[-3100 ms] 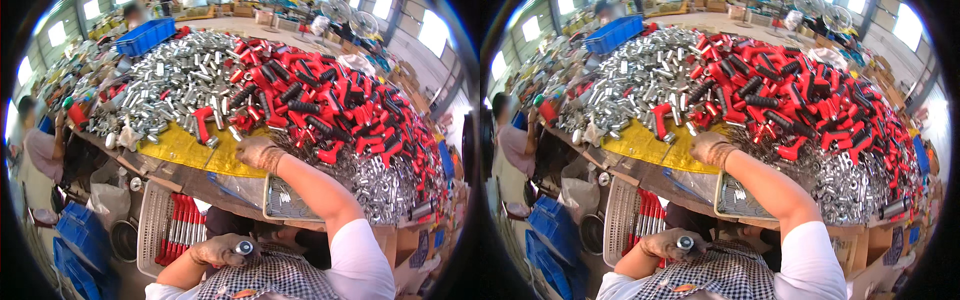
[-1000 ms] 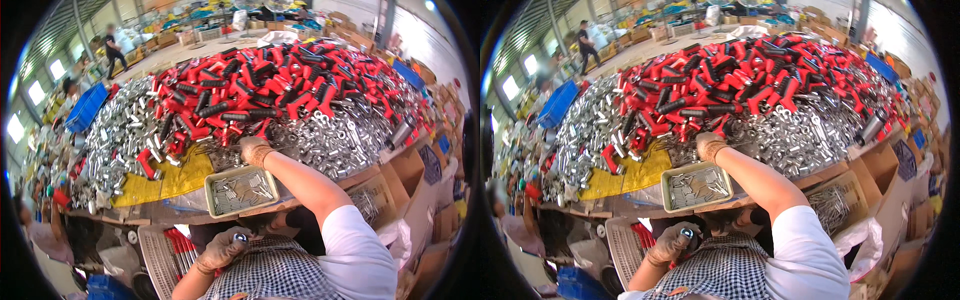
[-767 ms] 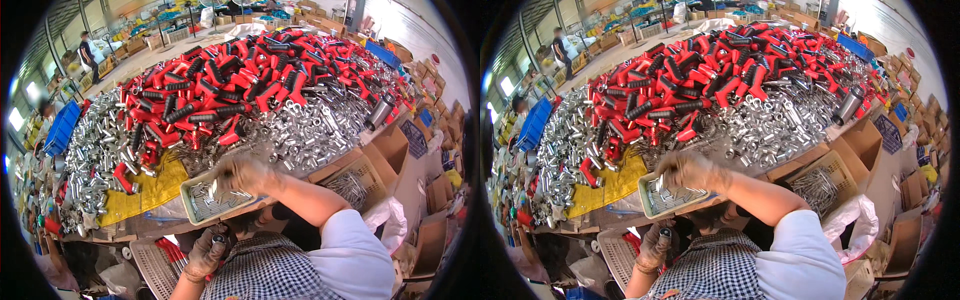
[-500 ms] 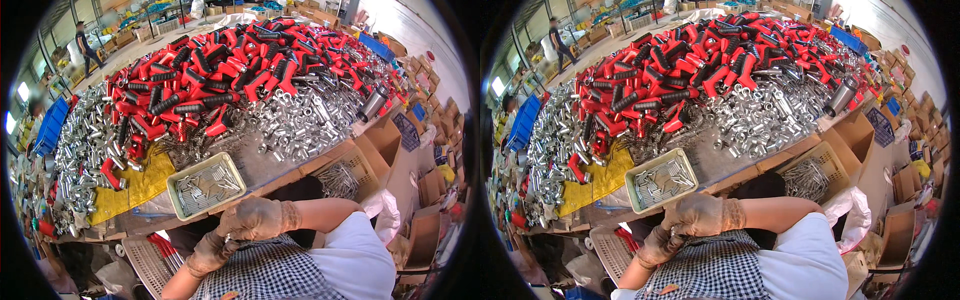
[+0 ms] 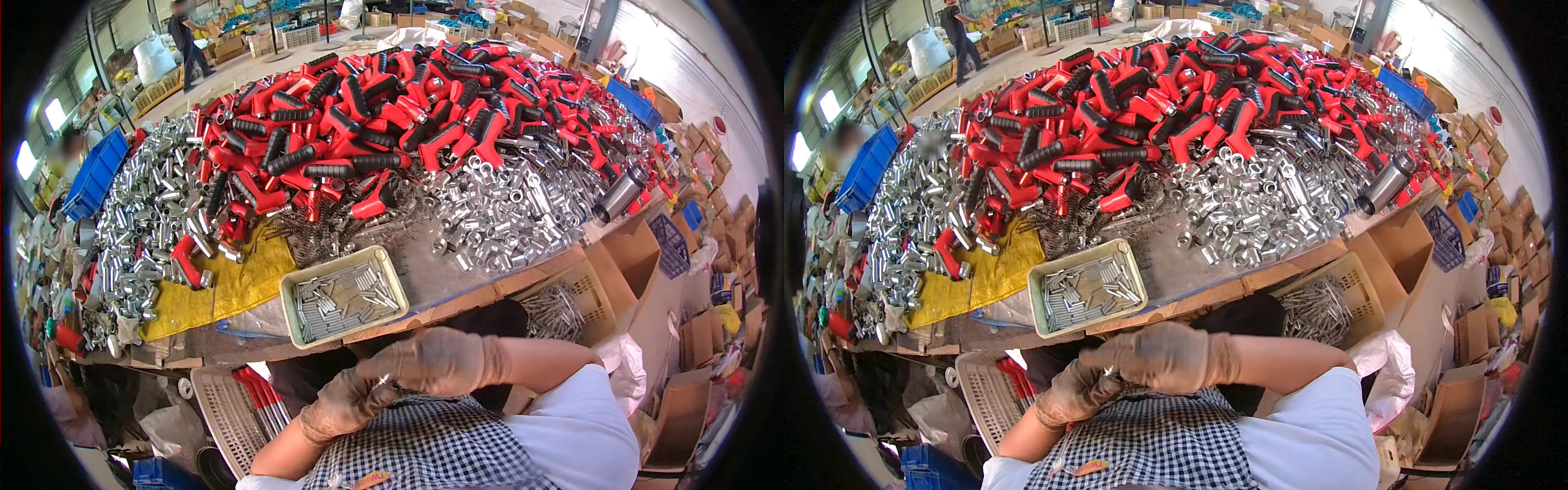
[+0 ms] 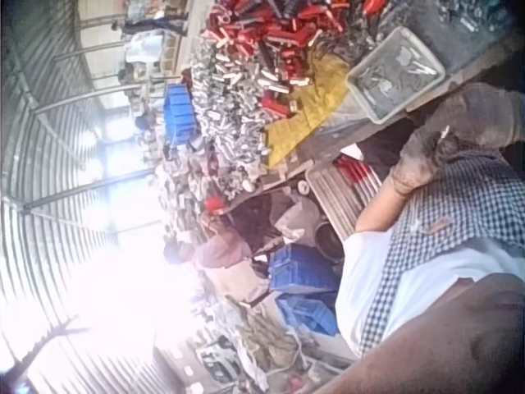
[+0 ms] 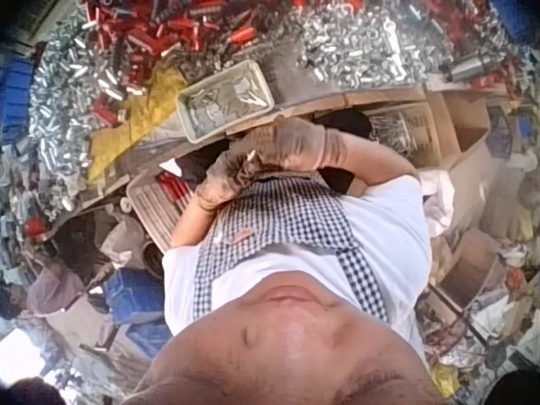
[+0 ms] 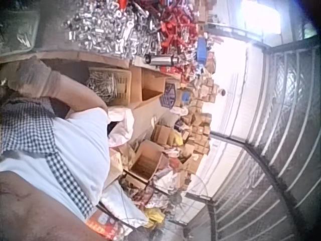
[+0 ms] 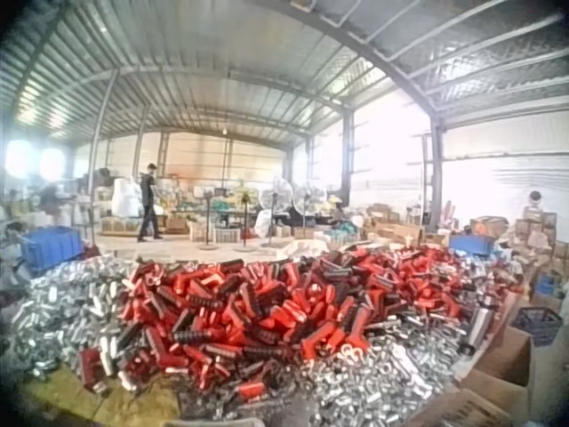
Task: Assembling small metal hardware components into red handles.
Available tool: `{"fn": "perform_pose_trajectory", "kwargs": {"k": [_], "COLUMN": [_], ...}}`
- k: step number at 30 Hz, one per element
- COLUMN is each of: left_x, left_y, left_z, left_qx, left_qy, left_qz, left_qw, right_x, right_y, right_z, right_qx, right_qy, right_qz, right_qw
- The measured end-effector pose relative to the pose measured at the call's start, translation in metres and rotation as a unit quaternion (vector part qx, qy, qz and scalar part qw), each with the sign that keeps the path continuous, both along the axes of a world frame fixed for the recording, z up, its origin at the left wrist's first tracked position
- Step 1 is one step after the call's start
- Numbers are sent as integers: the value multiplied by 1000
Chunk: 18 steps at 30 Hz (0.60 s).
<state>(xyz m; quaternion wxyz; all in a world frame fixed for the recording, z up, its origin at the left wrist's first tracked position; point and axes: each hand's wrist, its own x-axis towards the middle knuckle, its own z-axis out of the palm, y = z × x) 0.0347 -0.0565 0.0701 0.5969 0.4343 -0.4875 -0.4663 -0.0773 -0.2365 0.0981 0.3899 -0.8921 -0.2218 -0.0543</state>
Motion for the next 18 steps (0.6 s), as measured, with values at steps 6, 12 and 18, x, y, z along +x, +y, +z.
{"fn": "perform_pose_trajectory", "kwargs": {"k": [6, 12, 18], "left_x": [1, -4, -1], "left_y": [21, 19, 36], "left_z": [-11, -16, 10], "left_qx": [182, 116, 213], "left_qy": [-25, -93, -19], "left_qz": [72, 87, 53], "left_qw": [980, 985, 976], "right_x": [47, 78, 64], "right_y": [-114, -171, -140], "right_z": [13, -36, -19], "right_qx": [-252, -551, -261], "right_qy": [-19, 184, -57], "right_qz": [-405, -385, -473], "right_qw": [879, 717, 839]}}
